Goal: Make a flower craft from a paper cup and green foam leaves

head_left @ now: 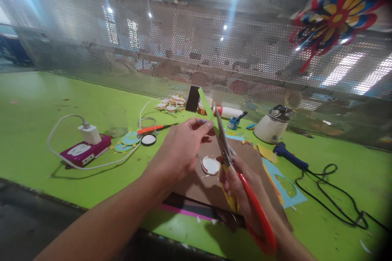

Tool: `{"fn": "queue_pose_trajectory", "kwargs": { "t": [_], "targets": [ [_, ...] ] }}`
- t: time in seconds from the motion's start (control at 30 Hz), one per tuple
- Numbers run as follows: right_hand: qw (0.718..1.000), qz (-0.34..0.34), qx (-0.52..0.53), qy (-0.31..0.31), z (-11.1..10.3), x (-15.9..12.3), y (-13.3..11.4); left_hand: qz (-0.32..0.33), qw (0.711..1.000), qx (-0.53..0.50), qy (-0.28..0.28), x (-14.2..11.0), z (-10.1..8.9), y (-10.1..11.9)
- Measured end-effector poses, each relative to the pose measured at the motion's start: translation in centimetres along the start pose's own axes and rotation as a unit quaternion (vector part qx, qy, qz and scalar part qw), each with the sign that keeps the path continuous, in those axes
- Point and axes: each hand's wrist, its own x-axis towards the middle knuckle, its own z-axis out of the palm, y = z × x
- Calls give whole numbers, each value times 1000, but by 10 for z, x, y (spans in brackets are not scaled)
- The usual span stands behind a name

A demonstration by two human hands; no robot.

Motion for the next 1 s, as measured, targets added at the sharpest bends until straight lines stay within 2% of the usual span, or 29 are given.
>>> {"fn": "queue_pose_trajectory", "kwargs": {
  "t": [0.6,0.87,1.0],
  "targets": [
    [1000,5,-8,19,1,0,-1,-36,998,-40,-21,2,-1,6],
    [1000,13,11,17,2,-1,3,61,994,87,1,1,-3,6],
    [1000,21,19,9,3,-1,3,71,993,95,-25,3,-4,8]
  ]
}}
